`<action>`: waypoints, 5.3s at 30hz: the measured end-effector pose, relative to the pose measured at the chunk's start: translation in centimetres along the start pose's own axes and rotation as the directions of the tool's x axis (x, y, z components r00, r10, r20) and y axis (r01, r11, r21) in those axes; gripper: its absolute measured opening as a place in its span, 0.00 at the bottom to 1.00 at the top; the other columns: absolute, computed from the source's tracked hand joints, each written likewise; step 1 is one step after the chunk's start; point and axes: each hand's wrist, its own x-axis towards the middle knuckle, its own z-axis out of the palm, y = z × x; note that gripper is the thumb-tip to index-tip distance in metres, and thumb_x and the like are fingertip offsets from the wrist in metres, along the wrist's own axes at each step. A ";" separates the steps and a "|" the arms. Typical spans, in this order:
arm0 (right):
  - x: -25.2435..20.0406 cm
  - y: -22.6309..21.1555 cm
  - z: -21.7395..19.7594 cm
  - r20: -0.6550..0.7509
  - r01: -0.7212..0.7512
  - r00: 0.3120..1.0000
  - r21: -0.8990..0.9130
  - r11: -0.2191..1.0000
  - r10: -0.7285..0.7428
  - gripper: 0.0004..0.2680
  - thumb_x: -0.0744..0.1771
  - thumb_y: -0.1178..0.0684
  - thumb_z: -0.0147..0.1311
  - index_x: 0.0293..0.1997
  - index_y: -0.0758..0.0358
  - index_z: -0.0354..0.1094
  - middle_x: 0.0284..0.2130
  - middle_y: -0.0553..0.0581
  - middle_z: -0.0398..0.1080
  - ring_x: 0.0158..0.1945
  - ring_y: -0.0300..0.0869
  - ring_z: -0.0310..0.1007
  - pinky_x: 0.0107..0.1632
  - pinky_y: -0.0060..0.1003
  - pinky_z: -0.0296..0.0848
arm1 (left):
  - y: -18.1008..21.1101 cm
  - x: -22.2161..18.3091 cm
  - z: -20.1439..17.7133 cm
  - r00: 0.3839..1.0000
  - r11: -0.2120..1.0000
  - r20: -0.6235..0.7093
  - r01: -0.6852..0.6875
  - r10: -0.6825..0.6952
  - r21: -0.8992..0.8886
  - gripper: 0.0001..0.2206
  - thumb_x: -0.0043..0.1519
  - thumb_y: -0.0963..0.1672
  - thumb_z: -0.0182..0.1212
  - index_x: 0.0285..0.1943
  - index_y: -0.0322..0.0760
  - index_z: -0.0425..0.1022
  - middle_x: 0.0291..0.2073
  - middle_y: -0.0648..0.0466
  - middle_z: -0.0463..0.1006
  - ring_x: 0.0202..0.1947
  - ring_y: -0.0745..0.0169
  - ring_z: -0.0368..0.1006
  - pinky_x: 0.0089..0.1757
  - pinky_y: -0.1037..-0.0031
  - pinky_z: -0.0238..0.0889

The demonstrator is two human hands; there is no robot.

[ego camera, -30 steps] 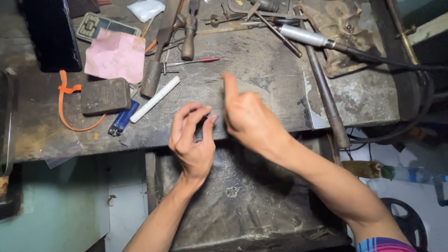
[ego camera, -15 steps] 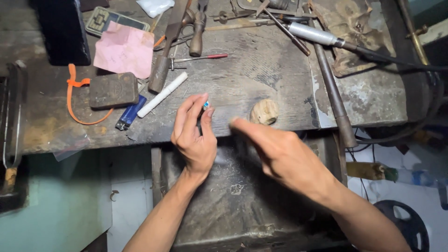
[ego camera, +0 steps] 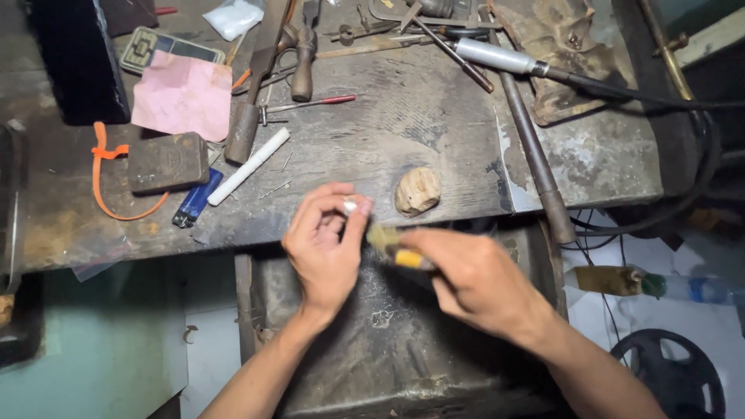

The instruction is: Polishing a small jewelry piece using a rotary tool and cleaning the area with a brush.

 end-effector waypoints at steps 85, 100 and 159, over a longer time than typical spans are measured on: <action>-5.9 -1.5 16.1 -0.074 -0.213 0.970 0.202 0.956 0.232 0.03 0.69 0.59 0.55 0.45 0.66 0.67 0.20 0.53 0.69 0.17 0.38 0.66 0.17 0.31 0.70 | -5.0 -4.3 -8.6 0.783 0.950 0.544 0.197 -0.301 0.242 0.15 0.72 0.41 0.36 0.62 0.29 0.65 0.41 0.51 0.78 0.27 0.70 0.70 0.32 0.77 0.66; -2.6 -1.6 15.9 -0.161 -0.416 0.864 0.307 0.856 0.478 0.10 0.70 0.55 0.53 0.52 0.66 0.56 0.17 0.51 0.68 0.10 0.39 0.64 0.08 0.35 0.64 | -5.1 -3.8 -9.3 0.946 0.964 0.220 0.257 -0.237 -0.066 0.09 0.69 0.40 0.53 0.45 0.32 0.55 0.38 0.37 0.82 0.23 0.61 0.73 0.28 0.79 0.69; -14.1 0.6 7.9 0.375 -0.471 0.805 -0.069 0.880 0.460 0.11 0.63 0.69 0.46 0.40 0.56 0.71 0.30 0.56 0.80 0.28 0.42 0.84 0.34 0.36 0.89 | -5.0 -3.8 -9.2 0.913 0.940 0.278 0.233 -0.300 0.251 0.10 0.65 0.43 0.61 0.47 0.31 0.67 0.35 0.49 0.85 0.36 0.64 0.84 0.36 0.79 0.76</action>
